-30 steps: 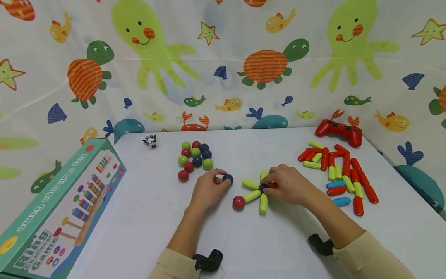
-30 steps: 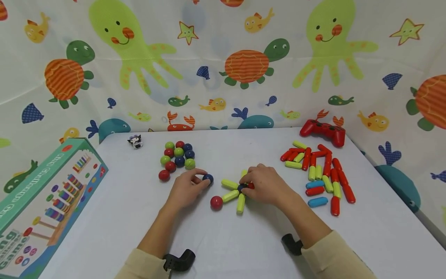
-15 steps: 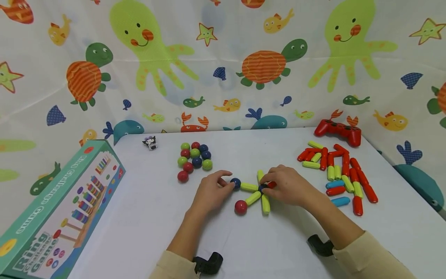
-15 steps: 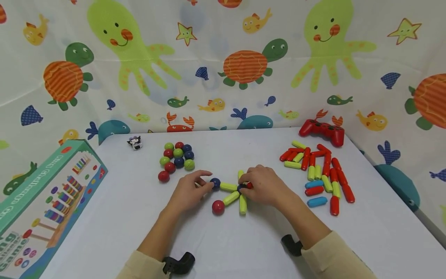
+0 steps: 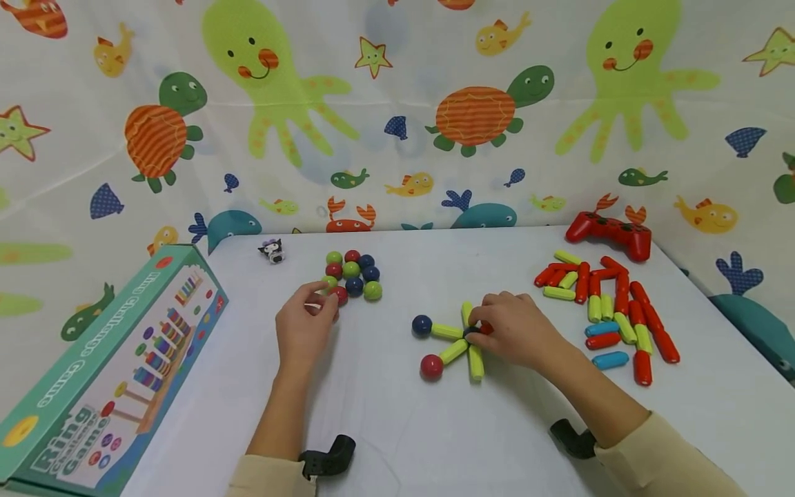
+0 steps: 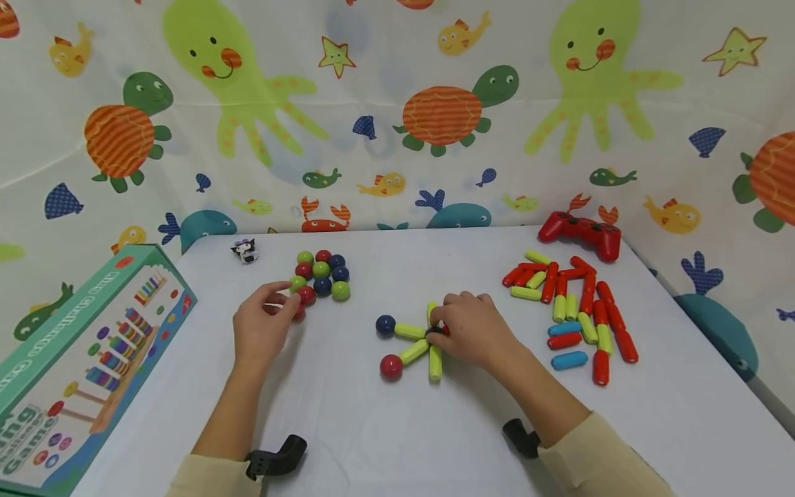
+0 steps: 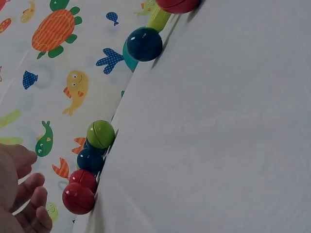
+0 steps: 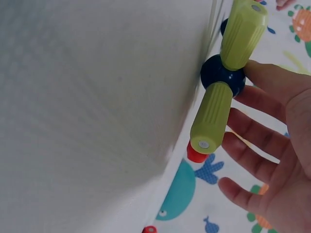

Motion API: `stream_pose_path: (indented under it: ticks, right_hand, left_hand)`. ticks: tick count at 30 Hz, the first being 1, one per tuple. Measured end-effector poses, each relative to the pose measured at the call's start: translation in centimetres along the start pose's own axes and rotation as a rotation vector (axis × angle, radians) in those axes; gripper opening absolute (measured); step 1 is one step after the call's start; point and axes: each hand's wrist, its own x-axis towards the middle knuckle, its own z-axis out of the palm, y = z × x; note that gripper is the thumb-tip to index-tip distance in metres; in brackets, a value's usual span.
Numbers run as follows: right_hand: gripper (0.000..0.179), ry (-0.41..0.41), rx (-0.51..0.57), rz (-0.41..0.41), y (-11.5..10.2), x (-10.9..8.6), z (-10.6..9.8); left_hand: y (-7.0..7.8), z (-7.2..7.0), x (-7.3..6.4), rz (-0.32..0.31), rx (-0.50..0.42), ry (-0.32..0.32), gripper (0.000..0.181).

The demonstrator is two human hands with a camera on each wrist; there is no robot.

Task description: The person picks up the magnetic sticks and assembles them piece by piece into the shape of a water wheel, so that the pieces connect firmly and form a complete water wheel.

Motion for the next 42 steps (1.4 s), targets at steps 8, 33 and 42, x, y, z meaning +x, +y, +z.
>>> stream_pose_path:
  ticks: [8, 33, 42]
  right_hand:
    - [0.020, 0.013, -0.008, -0.044, 0.0, -0.1, 0.0]
    - [0.028, 0.016, -0.024, 0.045, -0.1, 0.0, -0.3]
    - [0.026, -0.027, 0.059, 0.018, 0.0, -0.2, -0.5]
  left_hand:
    - [-1.0, -0.2, 0.5, -0.093, 0.040, -0.033, 0.043]
    - [0.4, 2.1, -0.9, 0.060, 0.131, -0.471, 0.031]
    - [2.0, 4.7, -1.6, 0.129, 0.072, -0.508, 0.027]
